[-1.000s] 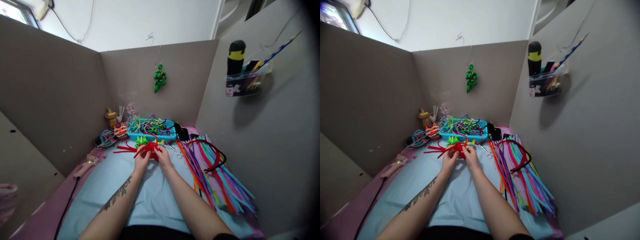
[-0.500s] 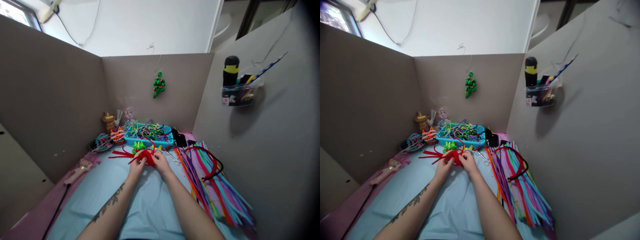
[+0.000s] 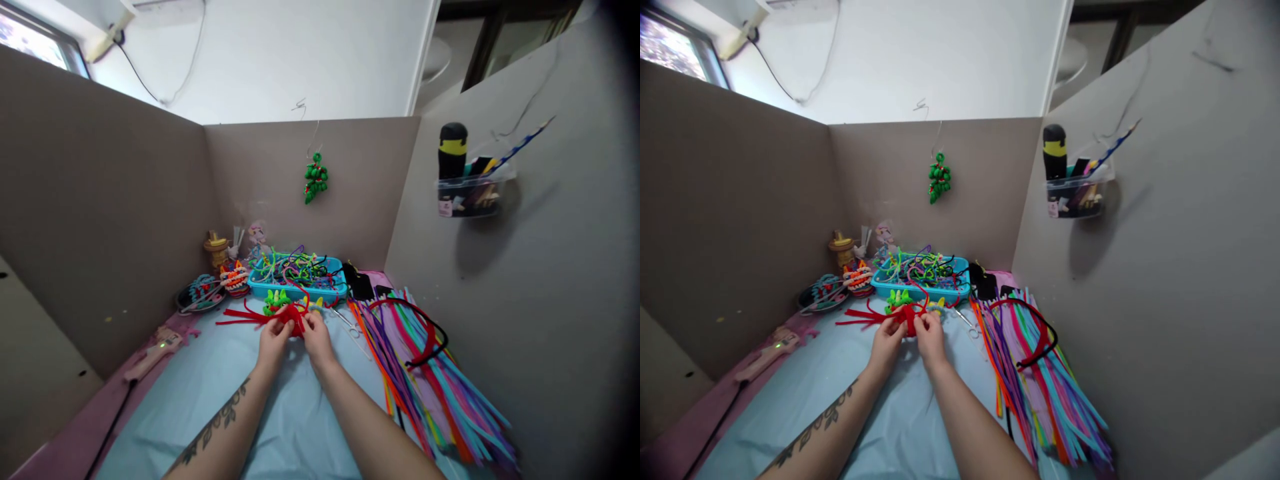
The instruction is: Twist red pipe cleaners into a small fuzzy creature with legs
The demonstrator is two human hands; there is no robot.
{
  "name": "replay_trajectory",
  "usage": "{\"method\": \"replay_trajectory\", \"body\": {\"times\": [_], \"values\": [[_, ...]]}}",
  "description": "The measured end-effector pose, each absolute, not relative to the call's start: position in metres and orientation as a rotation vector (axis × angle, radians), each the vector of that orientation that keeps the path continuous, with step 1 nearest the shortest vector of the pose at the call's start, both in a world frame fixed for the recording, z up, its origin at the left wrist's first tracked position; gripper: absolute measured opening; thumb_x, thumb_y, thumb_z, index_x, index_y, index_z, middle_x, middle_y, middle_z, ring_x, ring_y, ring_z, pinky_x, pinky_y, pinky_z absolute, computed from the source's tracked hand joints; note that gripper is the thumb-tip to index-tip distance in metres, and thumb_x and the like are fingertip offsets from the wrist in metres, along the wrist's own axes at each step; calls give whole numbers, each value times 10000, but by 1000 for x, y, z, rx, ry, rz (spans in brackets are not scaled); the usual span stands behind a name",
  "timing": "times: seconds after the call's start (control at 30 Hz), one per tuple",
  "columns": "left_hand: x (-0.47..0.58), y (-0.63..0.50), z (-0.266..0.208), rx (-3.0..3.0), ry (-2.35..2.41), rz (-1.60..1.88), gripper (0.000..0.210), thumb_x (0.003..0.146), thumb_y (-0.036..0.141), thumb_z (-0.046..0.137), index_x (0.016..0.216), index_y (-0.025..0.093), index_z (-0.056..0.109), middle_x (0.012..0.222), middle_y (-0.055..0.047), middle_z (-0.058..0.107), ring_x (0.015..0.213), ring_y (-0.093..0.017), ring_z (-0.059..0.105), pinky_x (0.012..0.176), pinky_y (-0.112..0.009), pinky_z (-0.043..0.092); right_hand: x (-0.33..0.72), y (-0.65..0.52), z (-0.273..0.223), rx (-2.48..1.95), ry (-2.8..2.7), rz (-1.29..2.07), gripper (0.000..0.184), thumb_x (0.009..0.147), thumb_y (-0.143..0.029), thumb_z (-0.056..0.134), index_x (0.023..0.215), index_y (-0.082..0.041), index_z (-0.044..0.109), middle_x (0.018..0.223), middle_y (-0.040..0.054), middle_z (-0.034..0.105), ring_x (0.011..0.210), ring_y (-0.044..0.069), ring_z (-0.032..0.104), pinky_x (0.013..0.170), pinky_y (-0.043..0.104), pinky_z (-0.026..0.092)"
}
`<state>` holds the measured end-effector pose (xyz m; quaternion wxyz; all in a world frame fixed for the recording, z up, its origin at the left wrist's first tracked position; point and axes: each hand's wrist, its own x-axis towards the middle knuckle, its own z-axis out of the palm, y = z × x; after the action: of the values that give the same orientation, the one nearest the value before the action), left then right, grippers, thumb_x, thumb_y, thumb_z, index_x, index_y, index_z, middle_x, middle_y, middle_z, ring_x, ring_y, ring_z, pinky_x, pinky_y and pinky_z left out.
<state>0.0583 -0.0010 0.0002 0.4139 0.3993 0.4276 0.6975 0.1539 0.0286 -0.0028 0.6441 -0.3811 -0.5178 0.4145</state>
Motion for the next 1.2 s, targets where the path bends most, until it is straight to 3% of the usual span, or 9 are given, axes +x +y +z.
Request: {"method": "replay_trajectory", "body": {"times": [0.2, 0.3, 0.47, 0.67, 0.83, 1.0, 1.1, 1.2], "values": [[55, 4, -4, 860, 1169, 1774, 546, 563, 342, 758, 1046, 126, 623, 887, -85, 704, 790, -195, 649, 752, -324, 491, 156, 24, 1, -933, -1130, 1004, 144, 642, -303, 624, 599, -173, 579, 852, 43, 517, 803, 172, 488, 717, 269, 412], [55, 3, -3, 823, 1177, 1759, 631, 560, 347, 761, 1120, 117, 584, 800, -56, 697, 661, -144, 629, 631, -258, 486, 157, 24, 1, -931, -1135, 1025, 103, 622, -258, 617, 579, -171, 583, 890, 47, 519, 877, 187, 483, 785, 283, 395], [53, 0, 2, 782, 1208, 1727, 734, 538, 374, 773, 1175, 91, 545, 681, -12, 648, 466, -59, 493, 433, -176, 360, 157, 29, -1, -954, -1129, 1019, 62, 597, -228, 617, 578, -172, 598, 903, 37, 538, 903, 192, 484, 825, 294, 375], [55, -3, 8, 806, 1161, 1695, 691, 478, 347, 807, 1088, 94, 607, 576, 21, 599, 443, -62, 468, 427, -180, 338, 159, 34, -3, -977, -1126, 964, 116, 620, -274, 606, 563, -182, 563, 794, 17, 547, 831, 180, 494, 771, 280, 385], [56, -3, 8, 818, 1170, 1702, 629, 512, 296, 795, 1083, 111, 605, 714, -38, 673, 605, -124, 592, 577, -226, 438, 161, 36, -3, -980, -1200, 942, 163, 651, -286, 592, 545, -179, 528, 712, 3, 524, 740, 160, 494, 704, 261, 399], [47, 0, 9, 780, 1206, 1749, 636, 498, 304, 799, 1071, 101, 613, 661, -8, 652, 569, -103, 564, 570, -218, 421, 180, 45, 1, -1047, -1305, 710, 95, 725, -241, 532, 770, -178, 588, 747, 15, 566, 715, 160, 514, 682, 270, 423], [42, 2, 9, 754, 1185, 1731, 645, 478, 297, 813, 1058, 95, 615, 590, 32, 599, 502, -68, 504, 494, -186, 364, 193, 49, 4, -1026, -1514, 479, 239, 746, -147, 478, 943, -190, 605, 875, 51, 584, 789, 176, 531, 742, 301, 431], [40, 1, 9, 732, 1128, 1676, 644, 476, 281, 819, 1052, 93, 602, 506, 79, 505, 418, -26, 396, 415, -161, 265, 198, 50, 3, -1021, -1668, 338, 345, 737, -68, 442, 1000, -206, 617, 921, 64, 591, 872, 193, 533, 805, 328, 427]]}}
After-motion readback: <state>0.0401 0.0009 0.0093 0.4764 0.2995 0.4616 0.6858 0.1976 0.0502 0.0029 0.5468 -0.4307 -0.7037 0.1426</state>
